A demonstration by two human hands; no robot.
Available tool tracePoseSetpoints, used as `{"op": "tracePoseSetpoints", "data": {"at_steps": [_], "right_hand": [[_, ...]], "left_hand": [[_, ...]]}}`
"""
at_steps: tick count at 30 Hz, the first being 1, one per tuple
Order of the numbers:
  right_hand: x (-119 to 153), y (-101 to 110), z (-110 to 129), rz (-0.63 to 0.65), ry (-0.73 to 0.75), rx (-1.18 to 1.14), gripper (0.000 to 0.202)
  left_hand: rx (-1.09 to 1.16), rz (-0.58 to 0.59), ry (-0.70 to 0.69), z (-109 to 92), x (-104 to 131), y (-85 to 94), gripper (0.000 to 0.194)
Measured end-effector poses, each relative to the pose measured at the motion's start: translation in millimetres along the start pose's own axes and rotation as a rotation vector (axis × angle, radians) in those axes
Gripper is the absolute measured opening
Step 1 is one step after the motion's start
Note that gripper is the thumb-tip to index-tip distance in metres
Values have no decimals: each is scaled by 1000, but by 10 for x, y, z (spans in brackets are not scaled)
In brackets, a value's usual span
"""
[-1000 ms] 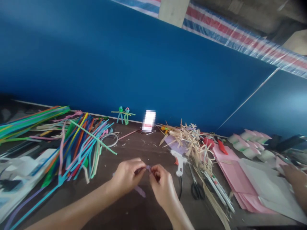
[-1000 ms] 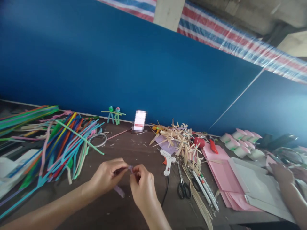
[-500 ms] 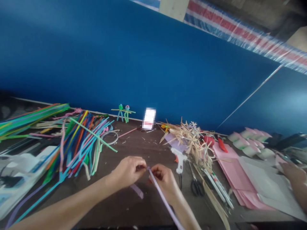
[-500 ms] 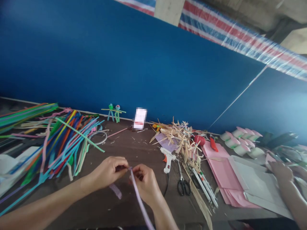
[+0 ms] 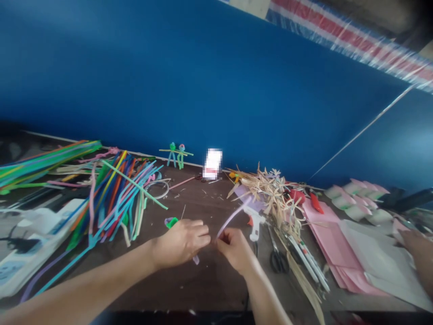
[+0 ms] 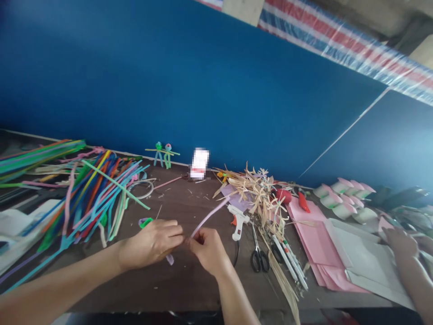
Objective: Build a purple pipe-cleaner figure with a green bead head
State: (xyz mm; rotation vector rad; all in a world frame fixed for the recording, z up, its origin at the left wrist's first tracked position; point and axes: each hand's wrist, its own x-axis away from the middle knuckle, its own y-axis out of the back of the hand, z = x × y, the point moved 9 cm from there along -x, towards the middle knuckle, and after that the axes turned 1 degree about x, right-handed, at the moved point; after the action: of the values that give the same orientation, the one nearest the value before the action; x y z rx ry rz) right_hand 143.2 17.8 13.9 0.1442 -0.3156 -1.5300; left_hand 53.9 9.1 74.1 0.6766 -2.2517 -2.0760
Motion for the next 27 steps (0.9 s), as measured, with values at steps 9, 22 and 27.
{"op": "tracePoseSetpoints", "data": {"at_steps": [9, 22, 27], "right_hand": [[-32, -66, -163, -22, -115, -313, 32], [-128, 137, -414, -395, -40, -459, 29], [-151, 116, -574, -512, -25, -544, 31]], "left_hand": [[304, -140, 192, 262, 26, -45, 17], [618, -559, 629, 698, 252, 89, 21], [1132, -554, 946, 846, 374, -590, 27]]}}
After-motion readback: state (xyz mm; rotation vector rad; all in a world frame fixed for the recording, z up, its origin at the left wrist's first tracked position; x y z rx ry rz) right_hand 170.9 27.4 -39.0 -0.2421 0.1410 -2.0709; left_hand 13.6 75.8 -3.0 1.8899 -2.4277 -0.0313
